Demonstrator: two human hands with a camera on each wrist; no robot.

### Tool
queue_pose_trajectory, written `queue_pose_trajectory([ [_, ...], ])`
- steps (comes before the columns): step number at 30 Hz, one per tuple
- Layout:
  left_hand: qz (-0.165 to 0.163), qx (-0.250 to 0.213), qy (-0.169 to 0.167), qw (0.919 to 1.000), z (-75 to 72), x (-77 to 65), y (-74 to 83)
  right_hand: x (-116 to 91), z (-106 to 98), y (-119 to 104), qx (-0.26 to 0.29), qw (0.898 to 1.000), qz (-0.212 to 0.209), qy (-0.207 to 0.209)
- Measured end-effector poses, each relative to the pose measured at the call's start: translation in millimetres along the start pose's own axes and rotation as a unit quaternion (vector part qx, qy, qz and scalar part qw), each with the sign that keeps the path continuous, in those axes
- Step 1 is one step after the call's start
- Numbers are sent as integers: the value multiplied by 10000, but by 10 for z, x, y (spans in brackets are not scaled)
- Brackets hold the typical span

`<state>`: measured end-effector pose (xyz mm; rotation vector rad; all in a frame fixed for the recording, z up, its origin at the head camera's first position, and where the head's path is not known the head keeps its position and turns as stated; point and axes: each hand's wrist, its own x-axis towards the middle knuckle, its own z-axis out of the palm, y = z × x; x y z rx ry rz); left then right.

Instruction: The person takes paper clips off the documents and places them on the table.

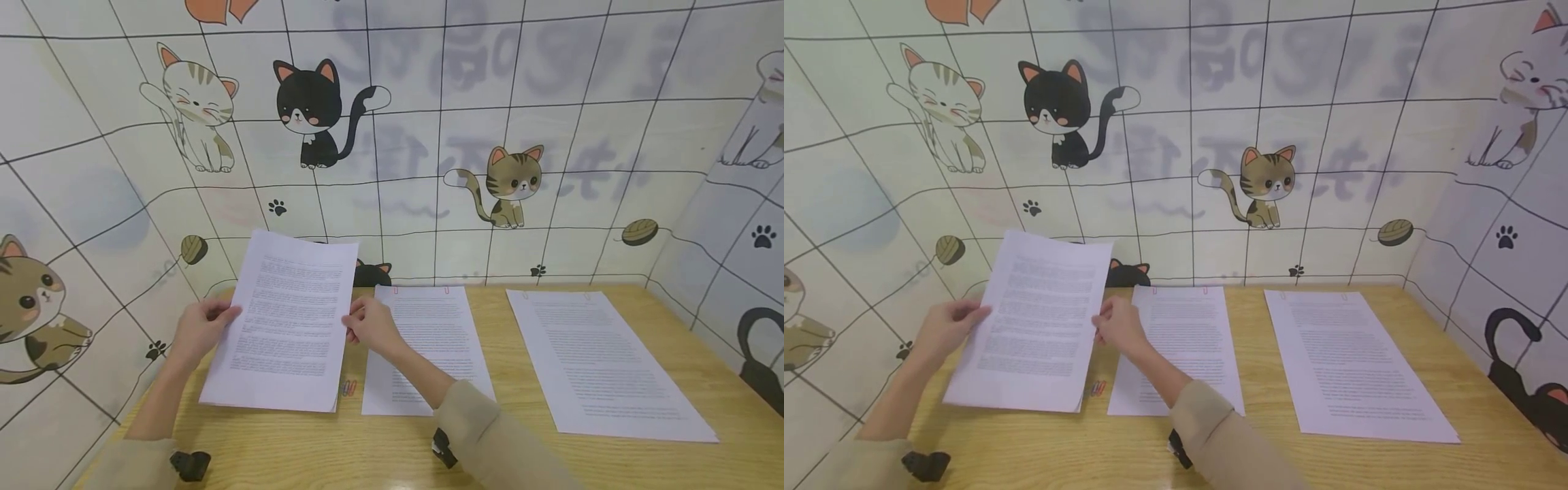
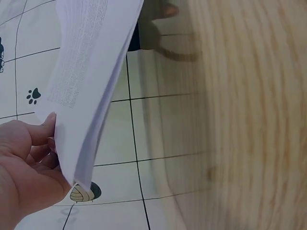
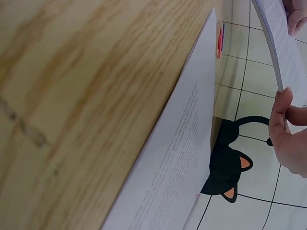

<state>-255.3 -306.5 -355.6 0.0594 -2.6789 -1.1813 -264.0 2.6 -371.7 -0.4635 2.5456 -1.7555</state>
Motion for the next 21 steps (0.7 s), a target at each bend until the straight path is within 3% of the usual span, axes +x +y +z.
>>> queue_pose_trajectory([
  [7,-28,273,-179,9995,-25,26,-81,22,121,45,-165,9993,320,-123],
  [14,8,585,-323,9978,-63,57,-158,102,247,54,262,9977,601,-191],
  [21,-79,788,-640,9948,-62,95,-278,147,331,77,231,9953,911,-212],
])
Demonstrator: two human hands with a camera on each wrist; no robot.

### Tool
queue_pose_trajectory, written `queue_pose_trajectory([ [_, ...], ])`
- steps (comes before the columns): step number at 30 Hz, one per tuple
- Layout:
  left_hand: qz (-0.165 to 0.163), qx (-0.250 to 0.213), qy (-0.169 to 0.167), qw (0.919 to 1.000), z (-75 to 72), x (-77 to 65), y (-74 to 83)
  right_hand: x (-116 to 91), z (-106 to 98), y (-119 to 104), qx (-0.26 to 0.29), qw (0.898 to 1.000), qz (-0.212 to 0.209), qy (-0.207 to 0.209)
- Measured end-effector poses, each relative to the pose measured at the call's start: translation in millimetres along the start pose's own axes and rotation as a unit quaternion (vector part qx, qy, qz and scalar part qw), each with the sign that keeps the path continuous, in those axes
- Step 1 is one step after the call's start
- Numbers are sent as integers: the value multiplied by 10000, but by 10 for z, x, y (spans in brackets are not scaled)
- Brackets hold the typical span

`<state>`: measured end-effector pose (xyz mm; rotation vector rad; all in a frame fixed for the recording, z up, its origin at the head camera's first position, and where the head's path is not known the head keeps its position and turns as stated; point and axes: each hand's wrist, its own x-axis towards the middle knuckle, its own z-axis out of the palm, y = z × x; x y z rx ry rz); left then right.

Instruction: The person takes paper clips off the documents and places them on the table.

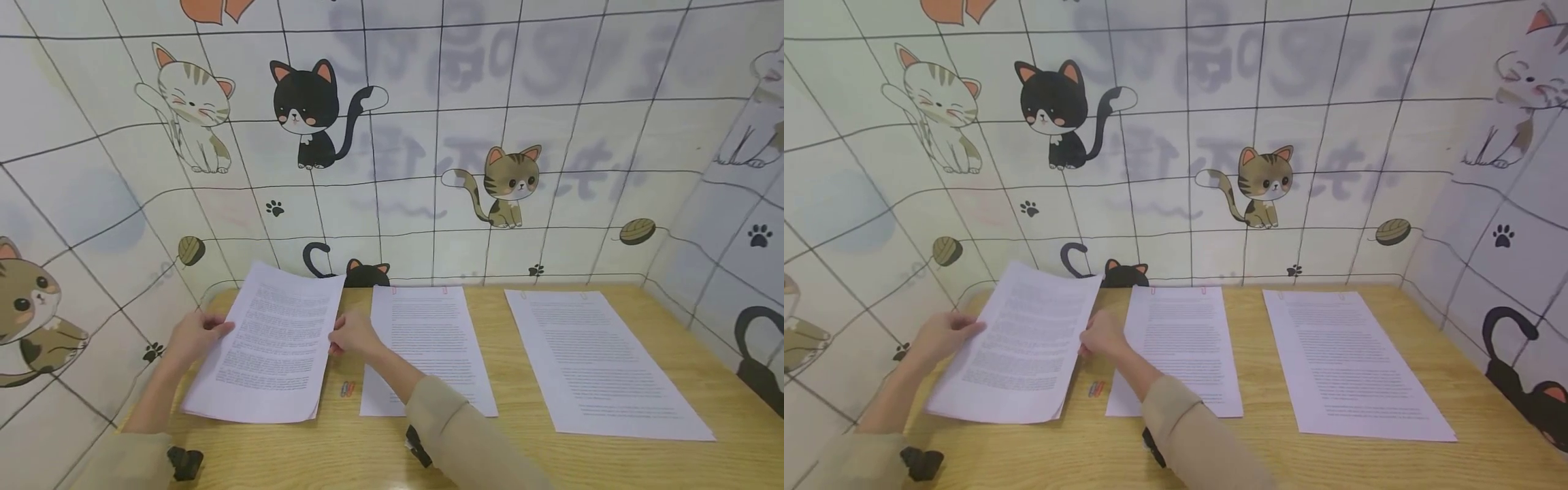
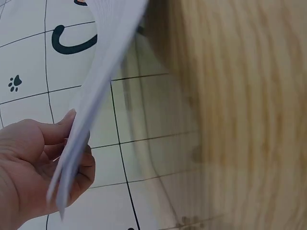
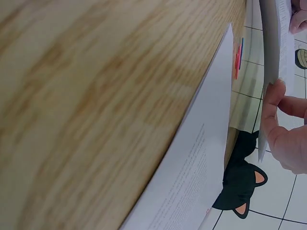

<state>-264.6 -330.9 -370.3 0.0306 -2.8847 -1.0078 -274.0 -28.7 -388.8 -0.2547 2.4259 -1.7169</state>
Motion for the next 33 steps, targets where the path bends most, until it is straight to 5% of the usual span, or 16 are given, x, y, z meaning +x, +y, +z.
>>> queue_pose_trajectory([
  [7,-249,66,-321,9992,-8,30,-137,55,81,45,-233,9995,196,-72],
  [22,-412,267,-490,9976,-27,35,-159,7,123,-20,-683,9961,488,-271],
  [33,-746,74,-626,9952,-41,57,-176,-9,100,-50,-1679,9845,434,-266],
])
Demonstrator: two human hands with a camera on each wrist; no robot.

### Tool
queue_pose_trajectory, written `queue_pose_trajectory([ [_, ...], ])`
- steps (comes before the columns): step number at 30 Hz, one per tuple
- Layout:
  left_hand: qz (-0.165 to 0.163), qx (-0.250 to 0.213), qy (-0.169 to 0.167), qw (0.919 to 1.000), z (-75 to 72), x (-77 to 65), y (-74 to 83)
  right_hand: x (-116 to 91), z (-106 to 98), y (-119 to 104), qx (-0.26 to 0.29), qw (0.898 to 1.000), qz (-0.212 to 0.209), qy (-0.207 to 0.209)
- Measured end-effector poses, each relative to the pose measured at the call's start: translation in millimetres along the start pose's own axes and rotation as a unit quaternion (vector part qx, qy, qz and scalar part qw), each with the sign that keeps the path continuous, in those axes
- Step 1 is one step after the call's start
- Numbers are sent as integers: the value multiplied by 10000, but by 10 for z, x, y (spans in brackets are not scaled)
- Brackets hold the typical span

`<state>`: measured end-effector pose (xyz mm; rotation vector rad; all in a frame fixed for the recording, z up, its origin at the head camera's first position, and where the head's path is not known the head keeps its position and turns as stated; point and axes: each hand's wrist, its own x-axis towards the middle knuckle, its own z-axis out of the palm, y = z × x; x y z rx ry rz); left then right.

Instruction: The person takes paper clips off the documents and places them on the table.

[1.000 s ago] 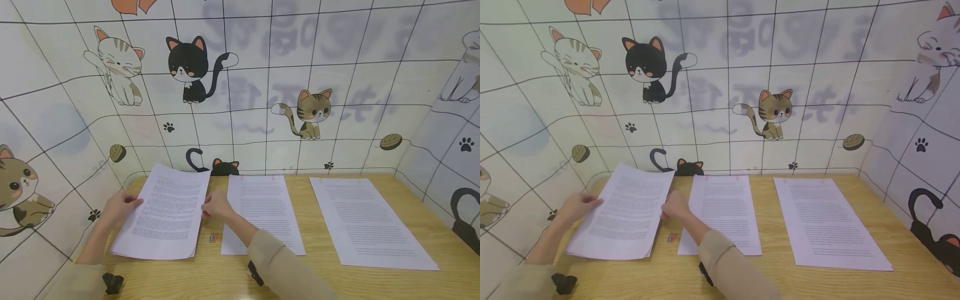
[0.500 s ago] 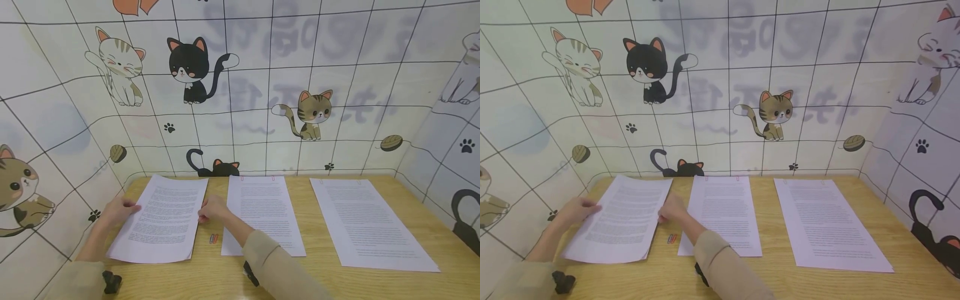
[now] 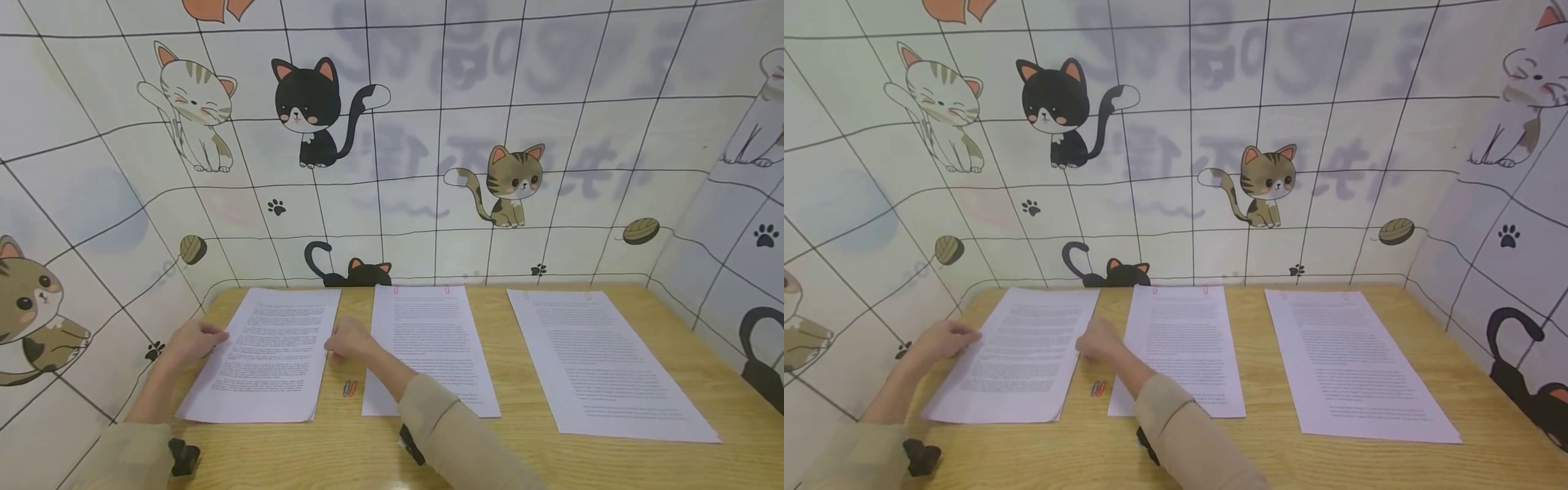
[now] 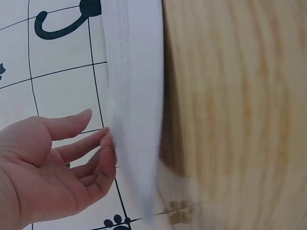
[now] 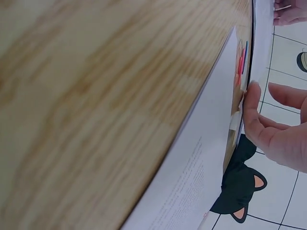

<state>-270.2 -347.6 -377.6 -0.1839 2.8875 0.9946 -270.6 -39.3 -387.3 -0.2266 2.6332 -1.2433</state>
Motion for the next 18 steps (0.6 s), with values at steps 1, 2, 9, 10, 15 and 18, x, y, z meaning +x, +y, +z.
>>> queue_pose_trajectory([
  [1,-41,-4,-18,10000,1,6,-10,1,-7,2,-36,10000,-5,6],
  [2,-83,-26,-41,10000,4,12,-22,1,-13,4,-28,10000,-9,6],
  [9,153,-159,-48,9997,42,-6,-3,-13,-85,53,510,9985,-79,-159],
  [10,151,-199,-51,9997,52,-16,24,-14,-99,64,565,9982,-127,-150],
  [15,139,-408,-64,9990,115,-58,180,-17,-164,103,872,9950,-481,-66],
  [18,302,-507,-55,9982,158,-65,260,-39,-196,101,968,9934,-614,-27],
])
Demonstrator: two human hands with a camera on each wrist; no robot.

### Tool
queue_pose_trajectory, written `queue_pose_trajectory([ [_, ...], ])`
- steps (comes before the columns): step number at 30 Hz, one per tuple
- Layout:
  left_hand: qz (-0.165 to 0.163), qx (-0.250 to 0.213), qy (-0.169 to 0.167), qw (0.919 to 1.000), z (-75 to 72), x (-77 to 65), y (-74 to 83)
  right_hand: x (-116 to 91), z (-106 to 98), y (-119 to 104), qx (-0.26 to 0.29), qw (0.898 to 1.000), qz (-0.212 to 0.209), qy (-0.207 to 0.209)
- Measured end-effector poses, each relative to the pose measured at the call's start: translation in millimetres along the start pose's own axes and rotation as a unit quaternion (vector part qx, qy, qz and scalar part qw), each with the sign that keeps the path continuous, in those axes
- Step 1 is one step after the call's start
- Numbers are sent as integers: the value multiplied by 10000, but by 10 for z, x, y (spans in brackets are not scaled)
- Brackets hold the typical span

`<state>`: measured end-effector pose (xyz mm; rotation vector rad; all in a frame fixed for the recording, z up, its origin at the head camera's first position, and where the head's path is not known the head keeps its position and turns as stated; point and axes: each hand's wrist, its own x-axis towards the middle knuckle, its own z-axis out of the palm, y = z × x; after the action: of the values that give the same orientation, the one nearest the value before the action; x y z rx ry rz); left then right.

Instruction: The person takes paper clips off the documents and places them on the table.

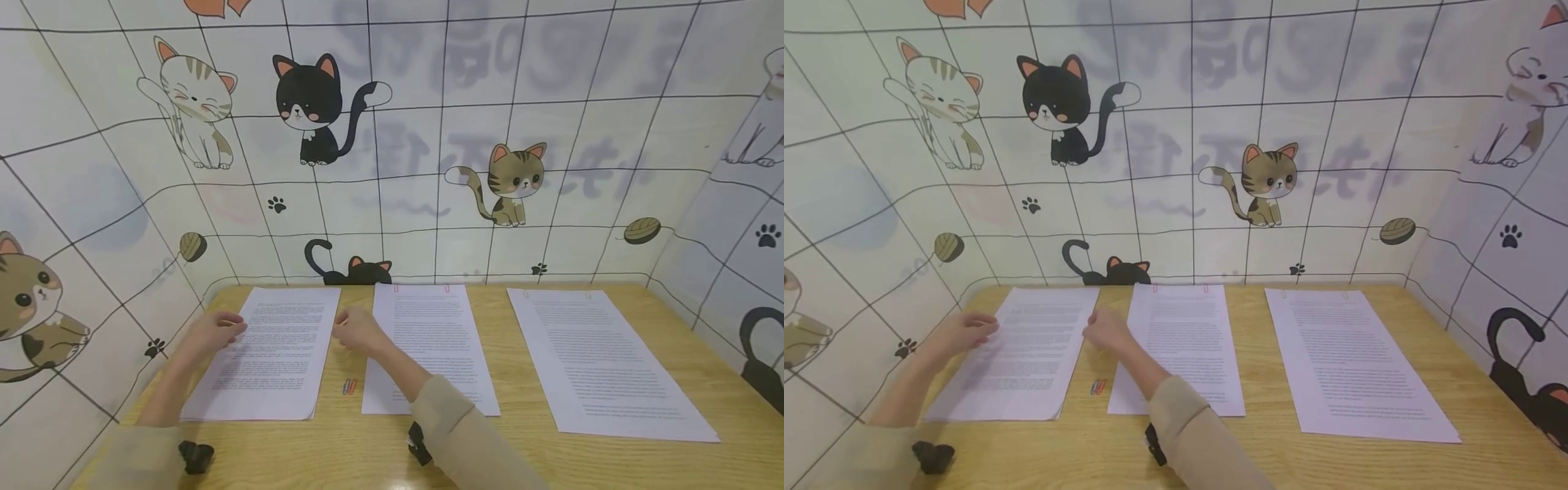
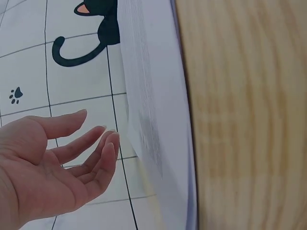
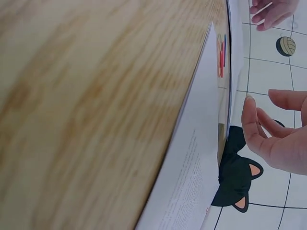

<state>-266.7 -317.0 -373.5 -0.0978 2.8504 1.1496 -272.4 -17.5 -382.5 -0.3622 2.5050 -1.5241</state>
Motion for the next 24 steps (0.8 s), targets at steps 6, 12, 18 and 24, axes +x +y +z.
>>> queue_pose_trajectory([
  [6,320,-309,61,9990,106,-26,152,-51,-63,-31,125,9998,-158,66],
  [12,486,-374,-82,9981,201,-87,323,-104,-145,-66,109,9995,-292,65],
  [18,634,-410,-72,9971,301,-113,462,-148,-262,-83,88,9990,-403,147],
  [24,821,-551,-67,9951,418,-134,575,-208,-411,-59,168,9981,-549,236],
])
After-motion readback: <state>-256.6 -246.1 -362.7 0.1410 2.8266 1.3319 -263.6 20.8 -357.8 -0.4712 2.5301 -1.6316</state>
